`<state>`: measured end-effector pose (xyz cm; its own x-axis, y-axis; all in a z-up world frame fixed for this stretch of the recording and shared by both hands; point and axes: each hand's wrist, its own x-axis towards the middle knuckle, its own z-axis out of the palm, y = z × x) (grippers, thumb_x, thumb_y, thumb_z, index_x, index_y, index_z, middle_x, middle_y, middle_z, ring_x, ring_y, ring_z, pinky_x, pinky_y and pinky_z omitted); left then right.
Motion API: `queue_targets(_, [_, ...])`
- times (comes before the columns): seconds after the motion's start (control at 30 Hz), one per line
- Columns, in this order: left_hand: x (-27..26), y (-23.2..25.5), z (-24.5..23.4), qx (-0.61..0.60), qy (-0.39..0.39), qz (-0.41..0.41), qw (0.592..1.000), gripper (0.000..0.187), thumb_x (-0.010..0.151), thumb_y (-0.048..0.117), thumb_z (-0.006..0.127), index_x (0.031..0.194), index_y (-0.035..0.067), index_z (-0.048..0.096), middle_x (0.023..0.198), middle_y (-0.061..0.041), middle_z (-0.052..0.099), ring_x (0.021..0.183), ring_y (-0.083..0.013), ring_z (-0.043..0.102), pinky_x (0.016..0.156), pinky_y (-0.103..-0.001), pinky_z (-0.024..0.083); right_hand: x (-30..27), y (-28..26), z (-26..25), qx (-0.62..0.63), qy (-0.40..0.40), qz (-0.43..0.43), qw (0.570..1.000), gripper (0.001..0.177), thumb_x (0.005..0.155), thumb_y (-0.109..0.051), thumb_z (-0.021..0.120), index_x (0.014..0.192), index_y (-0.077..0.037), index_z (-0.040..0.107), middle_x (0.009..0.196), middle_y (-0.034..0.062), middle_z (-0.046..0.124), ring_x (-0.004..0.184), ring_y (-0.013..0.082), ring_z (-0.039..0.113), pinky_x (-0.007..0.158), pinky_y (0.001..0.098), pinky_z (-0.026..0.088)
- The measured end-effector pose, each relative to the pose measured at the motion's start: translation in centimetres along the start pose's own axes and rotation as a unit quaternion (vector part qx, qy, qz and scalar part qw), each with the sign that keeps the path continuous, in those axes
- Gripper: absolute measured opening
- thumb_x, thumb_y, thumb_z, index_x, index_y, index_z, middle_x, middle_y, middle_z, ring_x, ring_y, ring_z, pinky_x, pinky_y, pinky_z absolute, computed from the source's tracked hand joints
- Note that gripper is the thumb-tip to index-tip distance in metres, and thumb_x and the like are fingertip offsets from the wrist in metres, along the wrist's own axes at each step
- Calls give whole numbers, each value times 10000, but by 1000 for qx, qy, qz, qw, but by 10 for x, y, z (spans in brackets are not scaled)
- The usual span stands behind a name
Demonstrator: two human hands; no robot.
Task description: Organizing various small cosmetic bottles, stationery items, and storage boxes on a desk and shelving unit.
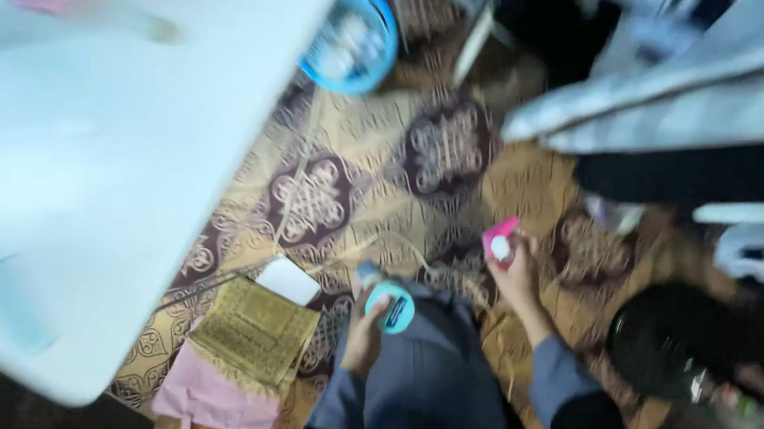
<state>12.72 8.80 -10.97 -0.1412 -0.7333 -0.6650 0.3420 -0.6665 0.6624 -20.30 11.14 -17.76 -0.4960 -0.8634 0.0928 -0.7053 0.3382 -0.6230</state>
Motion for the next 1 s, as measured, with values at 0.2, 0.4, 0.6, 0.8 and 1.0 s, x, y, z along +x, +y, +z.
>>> queue_targets(0.2, [-133,103,31,-51,-4,136,989,457,949,256,701,1277,-55,632,1126,-104,686,1002,-195,645,875,-334,503,39,-164,-141,101,-81,-109,985,396,751,-173,850,1014,-62,576,1364,169,537,1218,368,602,954,441,522])
queue_targets(0.4, [-235,165,11,-92,48,252,962,353,980,258,603,1218,5,666,1125,-47,692,1050,-119,649,935,-279,508,55,-284,-204,52,-89,-288,952,471,669,-150,881,1039,-56,606,1326,184,526,1196,399,559,988,459,487])
queue_targets(0.6, [-312,209,-80,-278,93,255,921,378,919,271,669,1247,86,630,1128,-45,700,1043,-193,679,907,-381,550,13,-393,-219,46,-136,-369,918,482,697,-166,884,1034,-12,577,1323,195,511,1195,392,557,996,457,489])
queue_targets(0.8, [-382,246,-250,-385,168,322,849,412,908,331,704,1247,115,615,1139,-45,719,1052,-231,691,920,-434,567,-65,-500,-181,53,-127,-440,888,517,743,-195,885,1119,-6,584,1308,181,495,1191,381,554,993,445,503])
queue_targets(1.0, [-482,297,-399,-414,194,328,827,414,897,344,698,1237,119,630,1148,-46,729,1046,-232,710,917,-460,580,-138,-587,-133,14,-106,-422,900,476,790,-199,896,1078,-25,559,1361,181,490,1236,384,533,1035,470,499])
